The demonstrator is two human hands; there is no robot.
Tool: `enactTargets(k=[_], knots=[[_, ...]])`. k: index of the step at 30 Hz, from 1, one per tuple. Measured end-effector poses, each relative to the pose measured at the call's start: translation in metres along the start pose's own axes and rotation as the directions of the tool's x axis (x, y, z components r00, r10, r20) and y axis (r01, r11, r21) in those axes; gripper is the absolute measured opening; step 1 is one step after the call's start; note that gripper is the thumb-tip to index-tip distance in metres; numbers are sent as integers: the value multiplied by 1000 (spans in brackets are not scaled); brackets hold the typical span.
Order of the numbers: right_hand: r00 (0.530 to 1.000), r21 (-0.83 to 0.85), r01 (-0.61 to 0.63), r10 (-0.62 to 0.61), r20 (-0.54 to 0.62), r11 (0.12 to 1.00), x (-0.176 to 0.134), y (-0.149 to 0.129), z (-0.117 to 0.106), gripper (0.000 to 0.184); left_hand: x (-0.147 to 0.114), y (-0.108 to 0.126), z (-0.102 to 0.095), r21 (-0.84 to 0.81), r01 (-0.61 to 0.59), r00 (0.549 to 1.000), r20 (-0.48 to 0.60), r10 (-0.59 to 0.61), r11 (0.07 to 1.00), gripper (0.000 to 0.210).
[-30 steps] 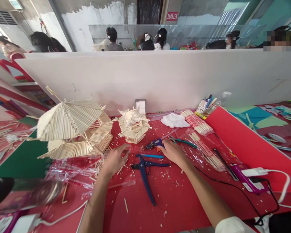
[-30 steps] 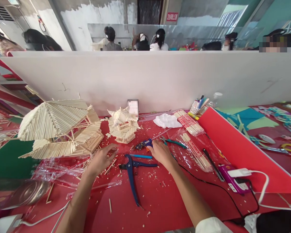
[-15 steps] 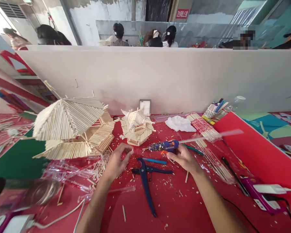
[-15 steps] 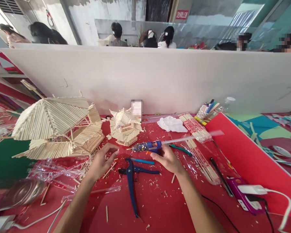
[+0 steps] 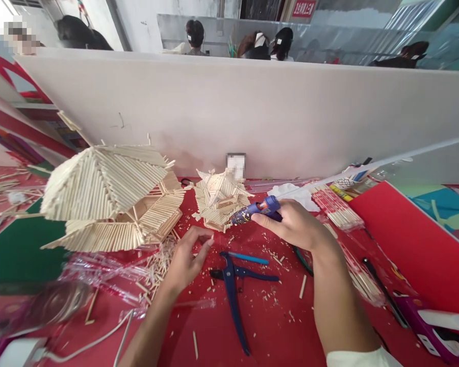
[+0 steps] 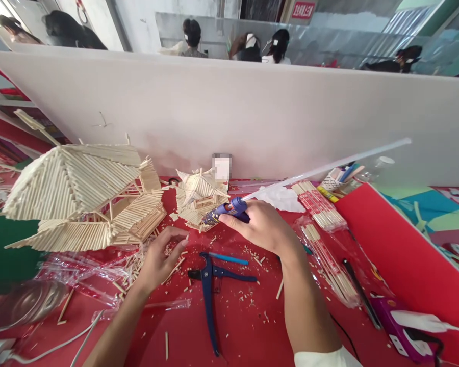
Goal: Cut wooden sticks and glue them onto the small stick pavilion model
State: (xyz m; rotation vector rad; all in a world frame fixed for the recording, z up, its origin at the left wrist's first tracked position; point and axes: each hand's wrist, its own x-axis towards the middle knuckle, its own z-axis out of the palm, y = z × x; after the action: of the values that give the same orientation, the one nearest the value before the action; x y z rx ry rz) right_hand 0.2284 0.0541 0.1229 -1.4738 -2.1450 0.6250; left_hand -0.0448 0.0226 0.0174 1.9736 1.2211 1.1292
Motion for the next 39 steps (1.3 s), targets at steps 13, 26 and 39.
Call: enactTargets(k=[13,26,39], knots=[[990,-42,-100,103,100,994,6,3,2,47,1,3,0,3,-51,998,-43,51,999,7],[992,-50,-82,87,93,995,7,4,4,46,-2,-4,3,-10,-54,998,-22,54,998,10],[987,-16,-99,100,129,995,8,2,3,46,-1,-3,3,-9,-32,999,-25,32,999,9]])
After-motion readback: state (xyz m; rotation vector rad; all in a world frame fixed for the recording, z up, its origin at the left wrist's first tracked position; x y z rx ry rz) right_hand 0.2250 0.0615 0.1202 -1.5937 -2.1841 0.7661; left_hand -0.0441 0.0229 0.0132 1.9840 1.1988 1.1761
